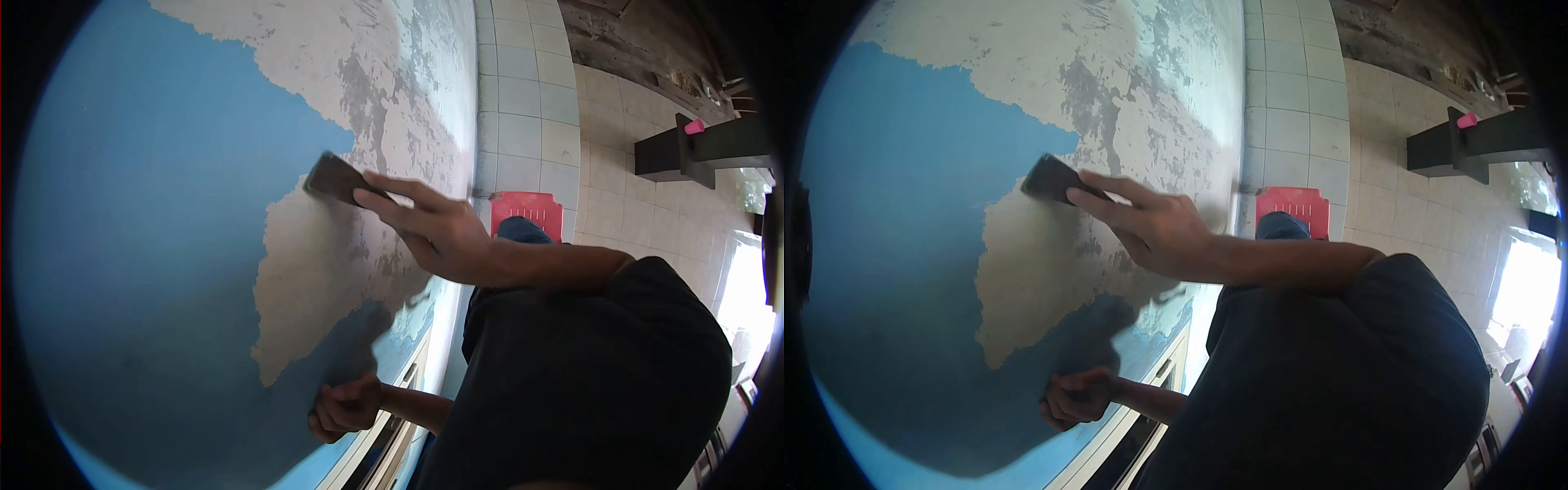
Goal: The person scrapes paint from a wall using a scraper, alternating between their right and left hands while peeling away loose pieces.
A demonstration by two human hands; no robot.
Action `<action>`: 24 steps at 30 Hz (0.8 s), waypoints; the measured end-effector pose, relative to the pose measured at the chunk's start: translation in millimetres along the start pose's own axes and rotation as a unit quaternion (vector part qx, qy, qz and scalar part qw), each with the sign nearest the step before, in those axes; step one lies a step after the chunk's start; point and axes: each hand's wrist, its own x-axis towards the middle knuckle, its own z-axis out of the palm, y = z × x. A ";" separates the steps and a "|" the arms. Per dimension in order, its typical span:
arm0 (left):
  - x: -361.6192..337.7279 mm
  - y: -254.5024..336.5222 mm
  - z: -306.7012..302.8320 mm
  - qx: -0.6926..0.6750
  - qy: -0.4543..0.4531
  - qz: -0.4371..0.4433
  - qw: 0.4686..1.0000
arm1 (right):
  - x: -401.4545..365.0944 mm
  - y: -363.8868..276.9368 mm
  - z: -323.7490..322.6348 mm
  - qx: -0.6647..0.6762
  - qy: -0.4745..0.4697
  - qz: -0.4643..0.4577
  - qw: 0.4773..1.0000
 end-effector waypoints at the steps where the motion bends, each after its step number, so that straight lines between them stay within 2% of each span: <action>1: -0.9 -0.6 0.0 0.000 0.001 0.001 1.000 | 2.7 -1.5 -0.1 -0.003 0.000 0.016 1.000; 5: 1.3 -1.1 0.2 0.000 -0.005 0.007 1.000 | -13.0 -4.7 5.6 0.008 -0.001 -0.034 0.999; 10: -1.0 -0.8 0.4 0.003 0.000 0.006 1.000 | -3.1 -1.8 4.0 0.020 0.000 -0.002 1.000; 13: 0.7 -0.8 0.1 -0.004 -0.006 0.007 1.000 | -12.7 -1.8 7.3 0.009 0.002 -0.047 0.999; 18: 0.7 -1.4 -2.6 -0.003 -0.005 0.009 1.000 | 4.9 -3.5 2.0 0.025 0.014 -0.006 1.000; 23: 2.2 0.7 0.5 0.006 -0.006 -0.002 1.000 | -6.1 -2.6 2.9 -0.006 0.000 -0.060 0.998; 24: 2.1 1.5 1.0 0.007 -0.004 -0.002 1.000 | -2.8 -2.1 -1.4 -0.001 -0.007 -0.030 1.000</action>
